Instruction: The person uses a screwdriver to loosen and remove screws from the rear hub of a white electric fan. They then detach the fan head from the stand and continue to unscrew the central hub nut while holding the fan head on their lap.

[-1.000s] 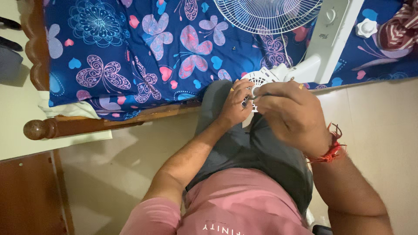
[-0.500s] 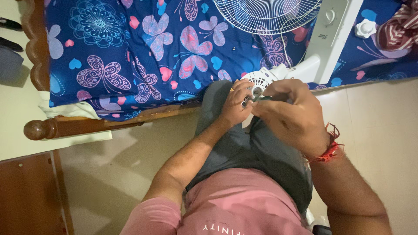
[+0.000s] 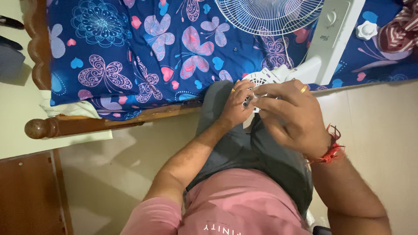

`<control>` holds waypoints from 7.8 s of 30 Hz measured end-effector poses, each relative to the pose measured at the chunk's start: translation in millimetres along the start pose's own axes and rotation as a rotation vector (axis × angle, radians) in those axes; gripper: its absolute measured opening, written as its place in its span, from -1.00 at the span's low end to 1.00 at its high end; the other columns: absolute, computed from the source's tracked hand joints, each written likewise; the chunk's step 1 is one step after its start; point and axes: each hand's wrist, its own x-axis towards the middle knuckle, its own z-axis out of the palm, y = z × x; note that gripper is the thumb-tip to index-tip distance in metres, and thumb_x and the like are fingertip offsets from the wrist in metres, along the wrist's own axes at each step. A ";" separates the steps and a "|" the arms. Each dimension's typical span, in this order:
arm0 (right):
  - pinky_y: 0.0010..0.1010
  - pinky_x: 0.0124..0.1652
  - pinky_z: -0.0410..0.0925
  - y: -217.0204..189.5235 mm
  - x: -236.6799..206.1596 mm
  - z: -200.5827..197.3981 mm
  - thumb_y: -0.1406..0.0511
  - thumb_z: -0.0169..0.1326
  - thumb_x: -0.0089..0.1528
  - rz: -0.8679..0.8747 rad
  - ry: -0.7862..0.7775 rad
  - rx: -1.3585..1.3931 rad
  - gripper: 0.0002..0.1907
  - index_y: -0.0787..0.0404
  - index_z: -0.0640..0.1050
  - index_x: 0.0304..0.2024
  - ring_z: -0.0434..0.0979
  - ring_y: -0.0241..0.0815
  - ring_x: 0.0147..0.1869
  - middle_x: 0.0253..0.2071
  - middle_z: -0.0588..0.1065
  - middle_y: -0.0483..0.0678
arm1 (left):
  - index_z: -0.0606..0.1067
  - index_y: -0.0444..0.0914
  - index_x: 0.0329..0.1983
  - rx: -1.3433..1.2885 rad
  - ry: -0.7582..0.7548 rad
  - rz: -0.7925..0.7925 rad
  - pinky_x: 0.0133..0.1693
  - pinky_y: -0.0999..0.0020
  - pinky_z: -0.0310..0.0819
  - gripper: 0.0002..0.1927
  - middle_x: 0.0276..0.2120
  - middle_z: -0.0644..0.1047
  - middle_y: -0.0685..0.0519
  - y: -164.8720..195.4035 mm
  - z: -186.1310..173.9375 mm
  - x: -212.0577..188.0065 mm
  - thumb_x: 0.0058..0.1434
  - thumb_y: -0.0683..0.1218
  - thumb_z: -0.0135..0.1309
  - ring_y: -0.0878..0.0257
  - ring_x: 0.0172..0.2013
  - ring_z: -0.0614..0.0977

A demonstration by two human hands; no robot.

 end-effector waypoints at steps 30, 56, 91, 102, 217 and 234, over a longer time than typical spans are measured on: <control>-0.22 -0.03 0.35 1.6 -8.6 4.8 0.52 0.26 0.16 0.032 0.053 -0.060 -0.69 0.19 0.60 -0.07 0.47 0.00 -0.02 -0.05 0.50 0.00 | 0.40 -0.27 -0.13 -0.018 0.021 -0.001 0.36 -0.07 0.25 -0.73 0.16 0.47 -0.06 -2.0 3.9 -1.7 0.13 -0.28 0.17 -0.14 0.31 0.41; -0.18 0.11 0.33 0.6 -5.5 2.2 0.55 0.18 0.16 -0.035 0.021 -0.001 -0.59 0.18 0.52 0.04 0.55 0.04 0.10 0.07 0.53 -0.01 | 0.40 -0.27 -0.09 -0.035 0.022 -0.015 0.35 -0.03 0.28 -0.71 0.17 0.46 -0.07 -0.9 4.1 -3.7 0.16 -0.27 0.19 -0.14 0.31 0.41; -0.17 0.00 0.37 -4.6 -6.0 4.1 0.52 0.22 0.15 0.026 0.001 -0.010 -0.53 0.23 0.48 0.11 0.60 0.07 0.10 0.06 0.55 0.04 | 0.41 -0.27 0.00 -0.011 0.005 -0.016 0.36 -0.04 0.25 -0.63 0.20 0.45 -0.07 -4.8 2.6 -5.0 0.13 -0.26 0.21 -0.15 0.33 0.39; -0.32 -0.16 0.46 -5.2 -9.2 8.4 0.46 0.32 0.16 0.135 -0.005 0.065 -0.67 0.16 0.58 -0.04 0.61 -0.05 -0.12 -0.01 0.50 0.07 | 0.41 -0.26 -0.13 0.008 0.001 -0.013 0.37 -0.08 0.19 -0.68 0.20 0.45 -0.07 -2.6 0.6 -5.0 0.09 -0.25 0.24 -0.15 0.33 0.39; -0.27 -0.06 0.45 -2.6 -13.7 -26.2 0.63 0.15 0.15 0.146 0.114 -0.101 -0.62 0.28 0.49 -0.01 0.62 0.04 0.01 -0.04 0.56 0.10 | 0.45 -0.31 -0.10 0.002 0.026 -0.023 0.36 -0.05 0.19 -0.78 0.22 0.40 -0.18 12.6 -7.0 -2.8 0.21 -0.21 0.19 -0.19 0.37 0.34; -0.36 0.00 0.45 19.2 -41.3 -33.1 0.62 0.05 0.49 0.157 0.340 -0.050 -0.79 0.36 0.39 0.10 0.55 -0.04 0.05 0.01 0.48 0.20 | 0.42 -0.28 -0.13 -0.062 0.195 -0.057 0.30 0.06 0.32 -0.82 0.15 0.51 -0.07 1.1 -0.3 -2.7 0.28 -0.25 0.18 -0.07 0.31 0.48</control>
